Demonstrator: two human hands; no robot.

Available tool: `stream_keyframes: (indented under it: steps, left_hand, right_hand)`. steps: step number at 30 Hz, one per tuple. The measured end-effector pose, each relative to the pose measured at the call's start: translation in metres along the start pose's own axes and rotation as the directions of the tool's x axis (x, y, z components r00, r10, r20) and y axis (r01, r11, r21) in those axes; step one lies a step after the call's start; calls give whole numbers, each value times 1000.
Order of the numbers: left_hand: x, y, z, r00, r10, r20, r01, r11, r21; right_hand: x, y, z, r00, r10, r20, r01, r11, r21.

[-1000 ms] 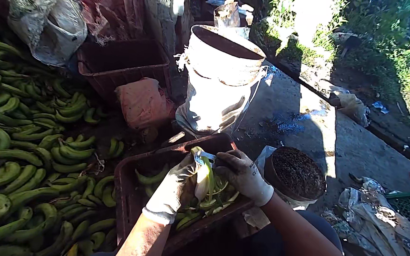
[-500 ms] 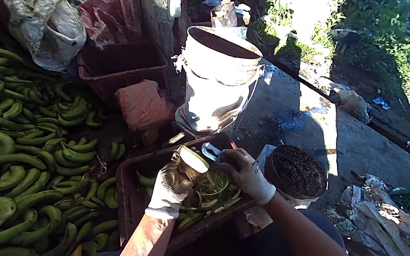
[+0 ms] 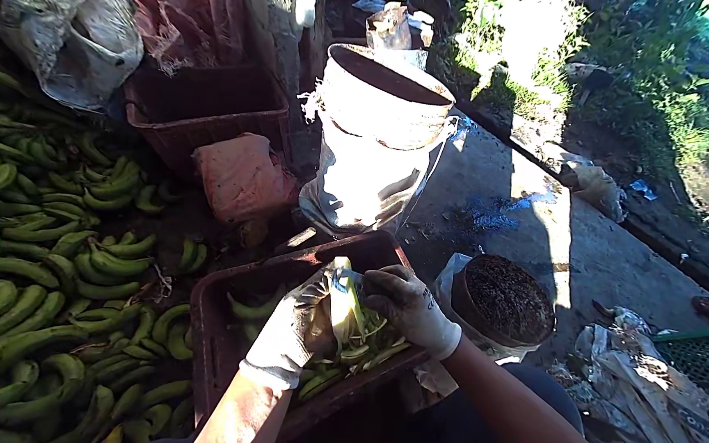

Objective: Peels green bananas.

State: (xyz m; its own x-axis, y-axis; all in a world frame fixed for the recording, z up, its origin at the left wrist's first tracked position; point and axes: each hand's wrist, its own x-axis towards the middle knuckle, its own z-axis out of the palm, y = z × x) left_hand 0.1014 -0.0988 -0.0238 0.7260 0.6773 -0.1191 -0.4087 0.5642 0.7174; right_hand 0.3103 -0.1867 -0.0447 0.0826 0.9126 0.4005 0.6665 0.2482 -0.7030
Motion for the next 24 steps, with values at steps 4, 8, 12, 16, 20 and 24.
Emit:
stream_keyframes:
  steps: [4, 8, 12, 16, 20, 24]
  left_hand:
    - [-9, 5, 10, 998, -9, 66, -9, 965, 261]
    - [-7, 8, 17, 1000, 3, 0, -3, 996, 86]
    - [7, 9, 6, 983, -17, -185, -25, 975, -223]
    - [14, 12, 3, 925, -57, -375, -94, 923, -373]
    - [12, 10, 5, 934, -92, -346, -50, 923, -381]
    - [6, -2, 11, 963, -84, -254, 27, 976, -218]
  right_hand:
    - [16, 18, -18, 902, 379, 206, -380, 924, -35]
    - [21, 51, -29, 639, 736, 224, -637, 670, -382]
    - [11, 29, -39, 873, 485, 52, -449, 840, -306]
    - [-4, 4, -19, 999, -19, 50, 27, 988, -150]
    - [-12, -6, 3, 979, -151, 139, 175, 968, -182]
    - [-7, -1, 10, 992, -111, 66, 123, 967, -223]
